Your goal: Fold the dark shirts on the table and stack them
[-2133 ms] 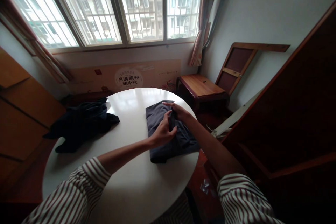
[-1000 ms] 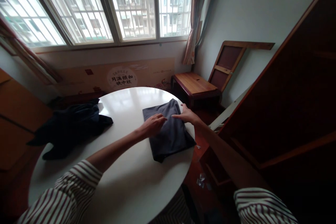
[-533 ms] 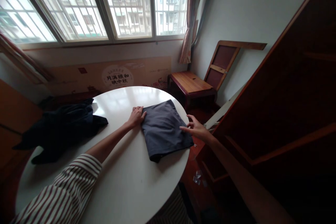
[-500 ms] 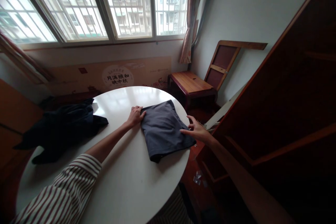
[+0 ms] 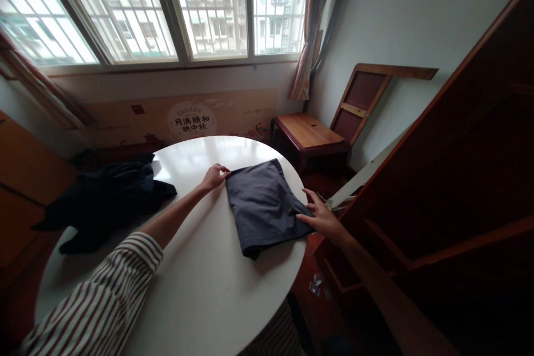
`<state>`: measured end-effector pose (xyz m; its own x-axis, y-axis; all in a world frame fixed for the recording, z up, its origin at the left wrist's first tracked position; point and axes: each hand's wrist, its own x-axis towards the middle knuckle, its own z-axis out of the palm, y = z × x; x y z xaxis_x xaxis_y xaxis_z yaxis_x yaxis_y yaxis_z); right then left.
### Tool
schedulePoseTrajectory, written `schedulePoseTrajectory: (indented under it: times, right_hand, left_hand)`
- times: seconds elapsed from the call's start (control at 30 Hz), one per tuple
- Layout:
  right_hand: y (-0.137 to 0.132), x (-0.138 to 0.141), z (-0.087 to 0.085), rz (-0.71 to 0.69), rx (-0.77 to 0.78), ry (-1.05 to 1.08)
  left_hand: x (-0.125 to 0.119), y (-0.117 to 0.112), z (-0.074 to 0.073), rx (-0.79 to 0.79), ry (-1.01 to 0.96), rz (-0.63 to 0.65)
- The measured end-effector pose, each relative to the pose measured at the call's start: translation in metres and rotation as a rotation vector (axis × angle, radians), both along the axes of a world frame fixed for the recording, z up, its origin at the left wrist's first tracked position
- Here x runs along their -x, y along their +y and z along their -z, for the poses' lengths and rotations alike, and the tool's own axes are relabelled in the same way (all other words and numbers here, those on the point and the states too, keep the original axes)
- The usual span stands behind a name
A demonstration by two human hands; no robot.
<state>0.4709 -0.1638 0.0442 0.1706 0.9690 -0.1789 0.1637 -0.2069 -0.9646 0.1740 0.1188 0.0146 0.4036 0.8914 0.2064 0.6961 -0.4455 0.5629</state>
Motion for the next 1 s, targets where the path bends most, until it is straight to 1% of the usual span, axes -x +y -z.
schedulePoseTrajectory:
  times: [0.07,0.13,0.27,0.3,0.37,0.43,0.47,0.5,0.53,0.57,0.63,0.67,0.7,0.73,0.77,0.87,0.93,1.0]
  right_hand:
    - [0.000,0.000,0.002,-0.008,-0.001,0.006]
    - [-0.001,0.000,0.002,-0.023,-0.019,-0.013]
    - [-0.001,-0.004,0.005,-0.056,-0.055,-0.093]
    - [0.001,-0.005,0.006,-0.069,-0.057,-0.157]
    - [0.003,-0.004,0.006,-0.058,-0.100,-0.406]
    - [0.005,0.002,0.003,0.006,-0.231,-0.739]
    - [0.004,0.008,-0.001,0.013,-0.320,-0.873]
    - [0.003,0.016,-0.005,-0.030,-0.410,-0.960]
    - [0.000,0.025,-0.009,-0.132,-0.486,-0.999]
    - [-0.003,0.035,-0.013,-0.280,-0.540,-1.005]
    - [-0.010,0.053,-0.018,-0.560,-0.608,-1.002]
    - [-0.013,0.061,-0.017,-0.644,-0.639,-1.022]
    - [-0.015,0.068,-0.016,-0.684,-0.673,-1.056]
    - [-0.015,0.073,-0.013,-0.696,-0.709,-1.096]
    - [-0.015,0.078,-0.010,-0.692,-0.744,-1.130]
    - [-0.010,0.088,-0.002,-0.658,-0.852,-1.170]
    - [-0.007,0.093,-0.002,-0.611,-0.922,-1.165]
    - [-0.009,0.098,-0.005,-0.567,-0.957,-1.150]
  left_hand:
    - [0.000,0.003,-0.003,0.041,-0.036,0.003]
    - [0.004,0.006,-0.009,0.098,-0.065,0.013]
    - [0.016,0.010,-0.029,0.194,-0.044,0.039]
    - [0.017,0.009,-0.035,0.198,-0.025,0.038]
    - [0.012,-0.001,-0.045,0.167,0.008,0.018]
    - [0.001,-0.024,-0.054,0.100,0.018,0.008]
    - [-0.005,-0.042,-0.058,0.050,0.035,0.036]
    - [-0.010,-0.065,-0.060,0.005,0.060,0.084]
    - [-0.014,-0.090,-0.062,-0.065,0.129,0.183]
    - [-0.015,-0.117,-0.062,-0.125,0.214,0.291]
    - [-0.011,-0.169,-0.061,-0.181,0.370,0.472]
    - [-0.006,-0.190,-0.059,-0.210,0.426,0.535]
    - [0.000,-0.207,-0.057,-0.233,0.472,0.582]
    - [0.005,-0.218,-0.055,-0.260,0.505,0.615]
    - [0.010,-0.226,-0.053,-0.291,0.524,0.638]
    - [0.019,-0.230,-0.047,-0.432,0.527,0.667]
    - [0.022,-0.231,-0.042,-0.553,0.495,0.645]
    - [0.025,-0.238,-0.037,-0.640,0.465,0.595]
